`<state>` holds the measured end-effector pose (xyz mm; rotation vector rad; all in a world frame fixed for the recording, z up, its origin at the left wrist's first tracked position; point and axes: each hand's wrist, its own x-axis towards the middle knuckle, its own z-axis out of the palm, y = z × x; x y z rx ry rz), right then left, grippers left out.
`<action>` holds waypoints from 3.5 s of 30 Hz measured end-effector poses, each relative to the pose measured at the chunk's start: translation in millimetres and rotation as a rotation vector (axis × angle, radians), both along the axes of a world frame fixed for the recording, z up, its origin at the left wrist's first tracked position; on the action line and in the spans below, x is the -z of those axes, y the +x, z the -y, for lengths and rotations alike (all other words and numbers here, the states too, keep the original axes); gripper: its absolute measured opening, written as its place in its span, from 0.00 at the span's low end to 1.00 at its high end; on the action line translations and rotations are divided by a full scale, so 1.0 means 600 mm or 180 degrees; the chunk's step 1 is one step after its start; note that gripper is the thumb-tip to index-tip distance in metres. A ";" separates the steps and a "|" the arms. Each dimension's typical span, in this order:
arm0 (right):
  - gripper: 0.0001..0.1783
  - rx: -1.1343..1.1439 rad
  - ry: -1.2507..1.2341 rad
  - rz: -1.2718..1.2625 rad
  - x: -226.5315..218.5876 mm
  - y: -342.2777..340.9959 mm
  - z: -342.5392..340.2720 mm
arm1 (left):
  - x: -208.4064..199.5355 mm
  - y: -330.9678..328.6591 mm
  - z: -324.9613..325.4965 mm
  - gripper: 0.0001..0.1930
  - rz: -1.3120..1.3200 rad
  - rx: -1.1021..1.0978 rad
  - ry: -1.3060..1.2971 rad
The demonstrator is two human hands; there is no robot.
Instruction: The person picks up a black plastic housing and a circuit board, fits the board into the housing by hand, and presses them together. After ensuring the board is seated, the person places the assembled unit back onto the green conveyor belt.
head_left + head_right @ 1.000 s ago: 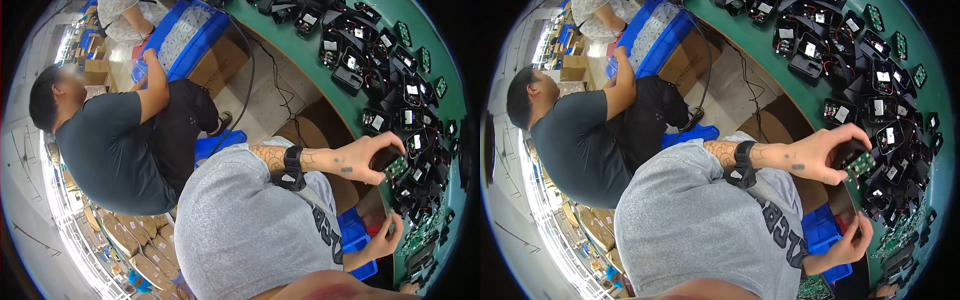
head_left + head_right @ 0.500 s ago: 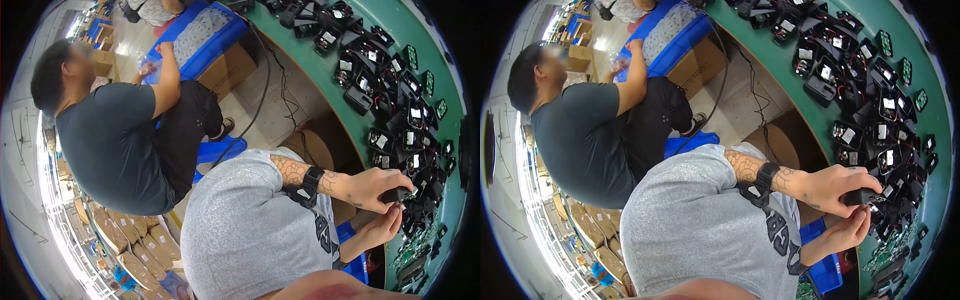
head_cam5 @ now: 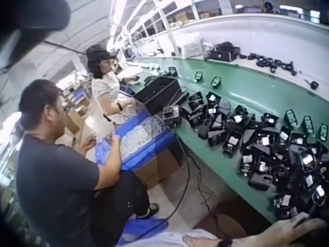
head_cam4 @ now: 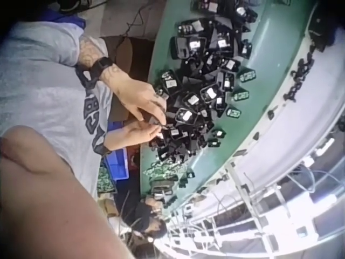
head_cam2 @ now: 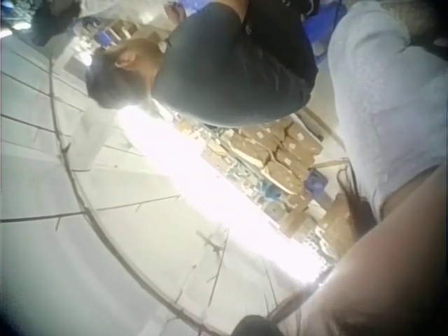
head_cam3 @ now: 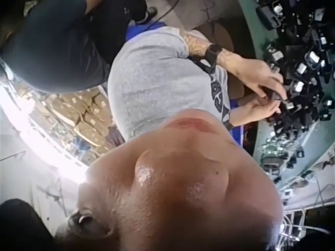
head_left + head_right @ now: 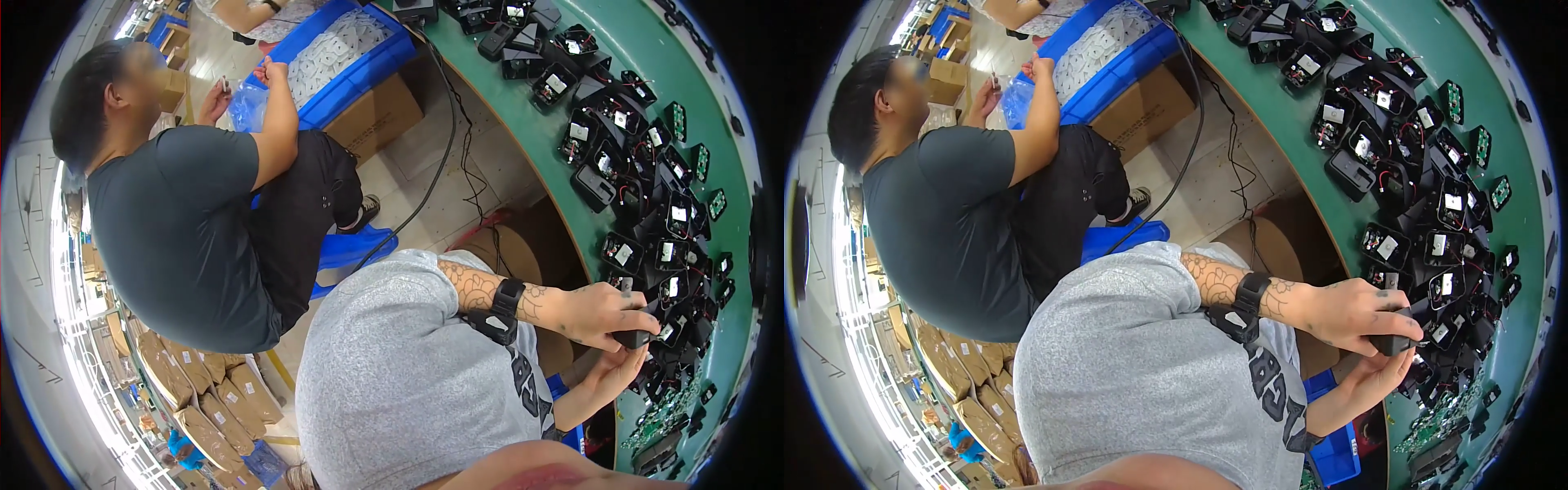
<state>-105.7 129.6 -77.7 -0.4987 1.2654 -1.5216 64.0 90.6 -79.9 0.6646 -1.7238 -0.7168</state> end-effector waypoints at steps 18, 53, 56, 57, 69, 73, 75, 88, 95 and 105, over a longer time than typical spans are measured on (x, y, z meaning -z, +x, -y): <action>0.11 -0.0064 -0.0710 -0.1238 -0.039 0.067 0.016 | 0.014 -0.037 0.013 0.34 -0.0865 -0.0023 0.0841; 0.06 -0.0503 -0.0710 -0.3327 -0.092 -0.011 0.006 | 0.010 -0.035 0.028 0.31 0.0080 0.0206 -0.0393; 0.06 -0.0819 -0.0715 -0.3336 -0.103 -0.025 0.013 | 0.009 -0.030 0.029 0.31 0.0302 0.0418 -0.0396; 0.06 -0.0832 -0.0849 -0.3488 -0.105 -0.028 0.014 | 0.013 -0.030 0.026 0.30 0.0186 0.0513 -0.0189; 0.05 -0.1246 -0.0252 -0.2724 -0.103 -0.037 0.018 | 0.007 -0.029 0.017 0.30 0.0170 0.0685 0.0341; 0.05 -0.1458 -0.0135 -0.2943 -0.124 -0.039 0.016 | -0.001 -0.029 0.011 0.30 0.0171 0.0755 0.0536; 0.05 -0.1664 -0.0067 -0.3028 -0.132 -0.040 0.018 | -0.002 -0.028 0.008 0.31 0.0180 0.0864 0.0881; 0.06 -0.1960 -0.0172 -0.2938 -0.124 -0.056 0.023 | -0.014 -0.027 0.006 0.31 0.0367 0.0948 0.1166; 0.06 -0.1989 -0.0315 -0.2869 -0.119 -0.059 0.024 | -0.015 -0.023 0.007 0.30 0.0571 0.0983 0.1148; 0.06 -0.1889 -0.0023 -0.2831 -0.112 -0.054 0.026 | -0.016 -0.021 0.012 0.32 0.0805 0.0843 0.0574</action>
